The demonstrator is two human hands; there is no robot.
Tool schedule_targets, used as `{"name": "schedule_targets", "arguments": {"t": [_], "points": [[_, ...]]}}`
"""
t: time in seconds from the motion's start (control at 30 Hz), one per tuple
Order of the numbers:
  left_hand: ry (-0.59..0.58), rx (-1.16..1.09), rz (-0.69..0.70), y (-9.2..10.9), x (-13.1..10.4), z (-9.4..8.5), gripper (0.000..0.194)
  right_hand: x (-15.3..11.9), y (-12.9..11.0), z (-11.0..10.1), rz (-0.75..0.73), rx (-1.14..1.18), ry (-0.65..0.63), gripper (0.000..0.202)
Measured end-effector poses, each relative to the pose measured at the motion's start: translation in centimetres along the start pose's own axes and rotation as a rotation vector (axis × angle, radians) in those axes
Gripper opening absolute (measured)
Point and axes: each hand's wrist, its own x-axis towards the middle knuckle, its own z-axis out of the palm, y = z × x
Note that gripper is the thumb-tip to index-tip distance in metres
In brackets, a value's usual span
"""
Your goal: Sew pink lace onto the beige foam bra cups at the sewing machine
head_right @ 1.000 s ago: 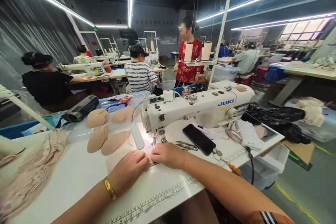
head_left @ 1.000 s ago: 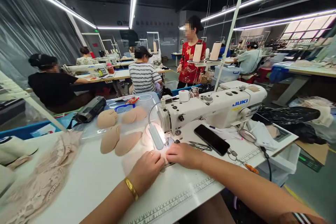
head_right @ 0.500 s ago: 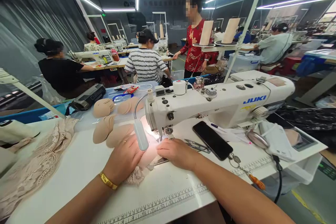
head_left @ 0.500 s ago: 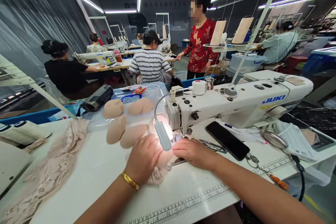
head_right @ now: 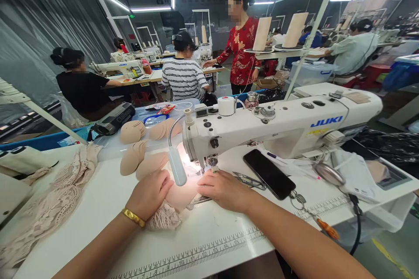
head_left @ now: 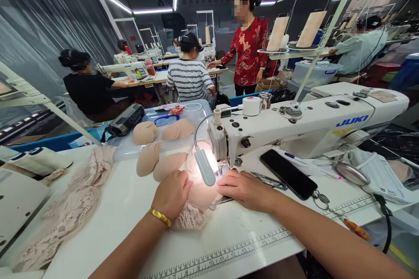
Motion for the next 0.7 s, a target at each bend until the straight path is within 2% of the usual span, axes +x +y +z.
{"name": "schedule_targets", "arguments": {"t": [0.07, 0.17, 0.23, 0.3, 0.37, 0.43, 0.53, 0.7], "points": [[0.046, -0.073, -0.031, -0.4, 0.2, -0.3, 0.024, 0.0, 0.0, 0.0, -0.004, 0.013, 0.004, 0.029], [0.351, -0.099, 0.01, -0.3, 0.3, -0.9, 0.022, 0.0, 0.0, 0.1, -0.022, 0.039, 0.023, 0.031], [0.53, -0.08, 0.115, 0.3, 0.1, -1.1, 0.012, 0.0, 0.1, 0.1, -0.03, 0.059, 0.038, 0.032], [0.573, -0.083, 0.327, 1.3, -0.2, -1.0, 0.011, 0.1, 0.0, 0.1, -0.026, 0.072, 0.041, 0.032], [0.459, -0.063, 0.543, 2.5, -0.6, -0.5, 0.016, 0.1, 0.0, 0.0, -0.018, 0.071, 0.027, 0.03], [0.288, -0.017, 0.63, 3.6, -0.9, 0.1, 0.019, 0.1, -0.1, -0.2, -0.011, 0.06, 0.002, 0.026], [0.123, -0.007, 0.565, 4.3, -1.0, 1.1, 0.025, -0.1, -0.3, -0.6, 0.023, 0.022, -0.017, 0.023], [0.094, -0.069, 0.513, 3.9, -1.0, 1.7, 0.027, -0.5, -0.2, -1.2, 0.056, -0.005, -0.078, 0.021]]}}
